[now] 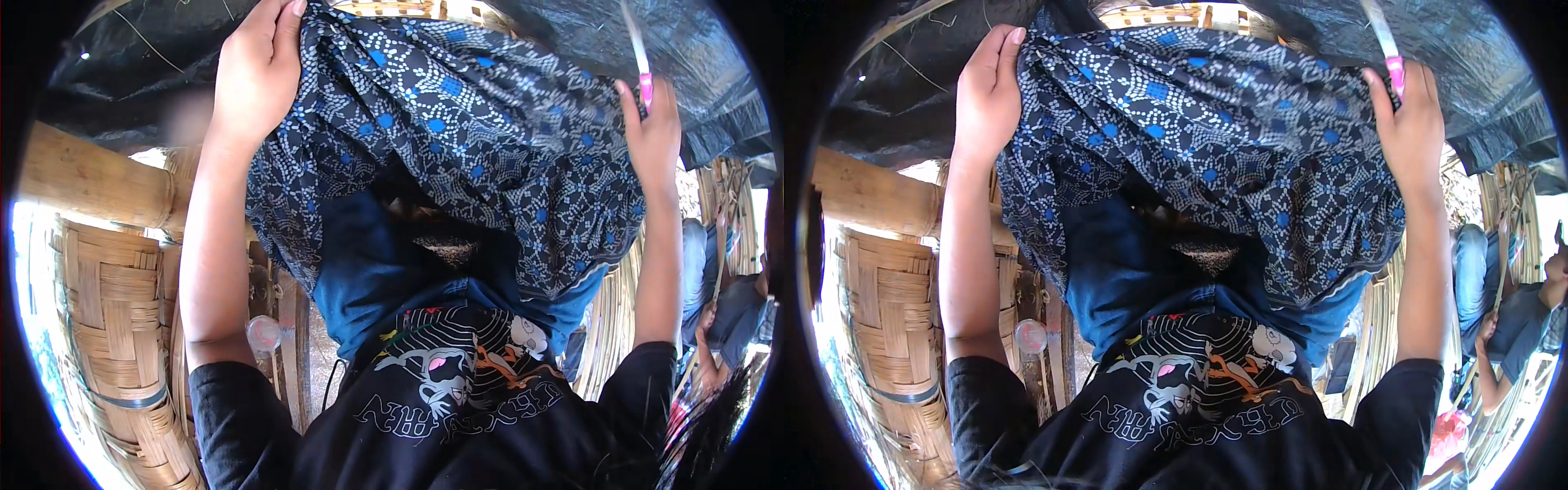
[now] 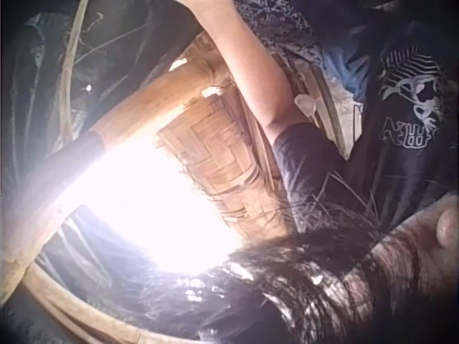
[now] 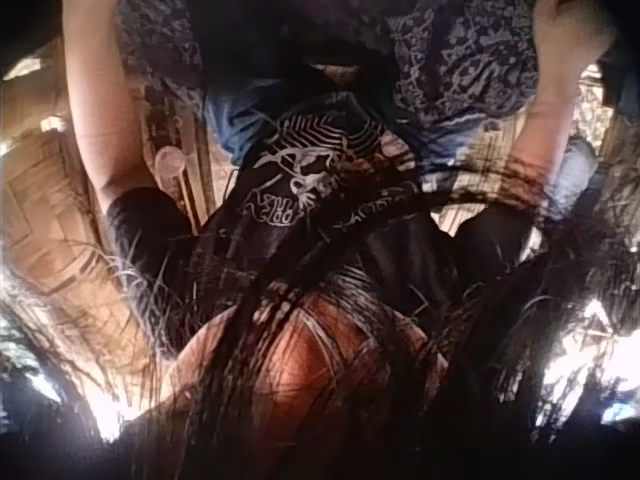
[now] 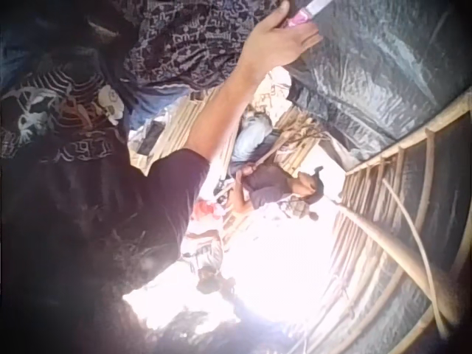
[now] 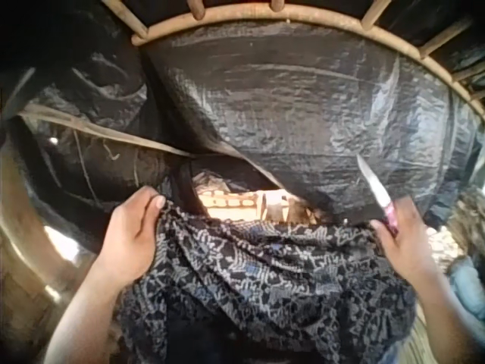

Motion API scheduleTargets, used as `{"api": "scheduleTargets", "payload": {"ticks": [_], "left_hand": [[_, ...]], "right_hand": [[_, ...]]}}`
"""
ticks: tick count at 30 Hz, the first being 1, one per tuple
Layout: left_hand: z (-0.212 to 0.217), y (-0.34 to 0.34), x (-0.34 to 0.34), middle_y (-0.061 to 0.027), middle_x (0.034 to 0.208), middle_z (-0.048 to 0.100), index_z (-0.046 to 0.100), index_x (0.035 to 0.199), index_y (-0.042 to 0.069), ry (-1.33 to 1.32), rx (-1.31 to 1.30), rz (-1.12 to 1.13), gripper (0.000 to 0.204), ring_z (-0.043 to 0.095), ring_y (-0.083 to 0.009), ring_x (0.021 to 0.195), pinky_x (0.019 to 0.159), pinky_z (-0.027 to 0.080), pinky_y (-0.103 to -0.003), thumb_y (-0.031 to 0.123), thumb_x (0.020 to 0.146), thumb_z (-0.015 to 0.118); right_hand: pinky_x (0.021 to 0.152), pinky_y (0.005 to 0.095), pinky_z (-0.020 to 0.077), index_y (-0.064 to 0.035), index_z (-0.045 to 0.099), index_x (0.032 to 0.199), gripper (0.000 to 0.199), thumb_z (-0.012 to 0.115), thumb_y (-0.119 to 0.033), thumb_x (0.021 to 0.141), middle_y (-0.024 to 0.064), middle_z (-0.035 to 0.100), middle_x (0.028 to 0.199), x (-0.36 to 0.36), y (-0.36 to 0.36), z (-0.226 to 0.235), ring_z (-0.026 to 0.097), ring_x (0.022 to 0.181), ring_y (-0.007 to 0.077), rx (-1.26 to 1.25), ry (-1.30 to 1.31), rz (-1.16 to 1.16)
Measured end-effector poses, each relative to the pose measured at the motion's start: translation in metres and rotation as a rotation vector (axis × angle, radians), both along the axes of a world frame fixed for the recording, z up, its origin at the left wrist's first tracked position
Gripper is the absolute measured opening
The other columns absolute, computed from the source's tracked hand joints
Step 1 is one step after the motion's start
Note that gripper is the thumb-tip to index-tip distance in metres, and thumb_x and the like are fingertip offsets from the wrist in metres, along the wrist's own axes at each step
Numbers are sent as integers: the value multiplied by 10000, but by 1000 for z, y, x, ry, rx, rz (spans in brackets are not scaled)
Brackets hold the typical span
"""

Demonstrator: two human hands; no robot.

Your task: The person scrapes a bamboo strip using a knife, spreads a cloth over their lap, and scrapes another bamboo strip with the knife.

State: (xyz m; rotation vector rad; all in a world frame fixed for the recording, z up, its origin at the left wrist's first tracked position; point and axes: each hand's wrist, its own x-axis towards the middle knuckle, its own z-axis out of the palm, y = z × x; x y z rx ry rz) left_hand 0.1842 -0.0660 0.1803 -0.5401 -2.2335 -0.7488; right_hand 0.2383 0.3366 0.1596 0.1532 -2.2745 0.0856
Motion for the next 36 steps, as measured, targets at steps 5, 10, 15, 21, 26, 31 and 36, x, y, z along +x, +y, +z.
{"api": "scheduleTargets", "payload": {"ticks": [5, 10, 15, 21, 26, 31, 36], "left_hand": [[1, -7, -9, -187, 776, 565, 571, 990, 0, 25, 18, 58, 253, 466, -237, 668, 716, 454, -308, 234, 999, 474], [7, -14, -29, -195, 805, 582, 578, 993, 4, 114, -3, 97, 250, 490, -304, 683, 723, 460, -323, 231, 998, 472], [18, -42, -64, -182, 828, 575, 567, 1001, -2, 118, -9, -24, 358, 531, -306, 726, 727, 456, -327, 349, 979, 497], [15, -20, -49, -144, 1052, 611, 513, 1167, 61, -23, -809, 43, 682, 613, -359, 939, 816, 498, -404, 372, 636, 807], [1, -56, -94, -182, 1098, 645, 637, 1119, 48, -399, -858, 544, 473, 609, -356, 1030, 868, 494, -434, 374, 778, 665], [-38, -81, -125, -234, 1057, 632, 634, 1061, 25, -878, -645, 557, 395, 614, -373, 996, 856, 490, -436, 346, 838, 574], [-52, -85, -174, -195, 1295, 504, 357, 1388, 101, -1182, 623, 228, 589, 617, -371, 1006, 771, 542, -500, 454, 931, 475]], "right_hand": [[955, 503, 370, 21, 520, 1041, 730, 792, -530, 647, 203, 485, 1184, 77, -40, -39, 457, 1155, 391, 58, -369, 169], [985, 551, 331, -12, 495, 1056, 486, 756, -159, 674, 206, 502, 1209, 90, 1, -101, 437, 1201, 397, 145, -557, -4], [744, 485, 466, 26, 475, 1178, 420, 557, -45, 772, 271, 612, 928, 22, 81, -66, 591, 873, 475, -144, -51, -146], [754, 481, 471, -56, 531, 1183, 390, 540, -51, 793, 251, 640, 942, -43, 125, 13, 607, 896, 448, -227, 141, -73], [773, 517, 468, -58, 529, 1156, 343, 547, -131, 822, 262, 642, 923, -92, 136, 34, 601, 888, 464, -131, 150, -281], [784, 533, 464, -53, 526, 1090, 286, 551, -182, 836, 267, 639, 924, -108, 156, 7, 596, 889, 473, -126, -6, -336], [777, 521, 462, -38, 533, 1051, 271, 555, -189, 827, 254, 644, 881, -110, 169, -4, 599, 864, 469, -154, 122, -313]]}}
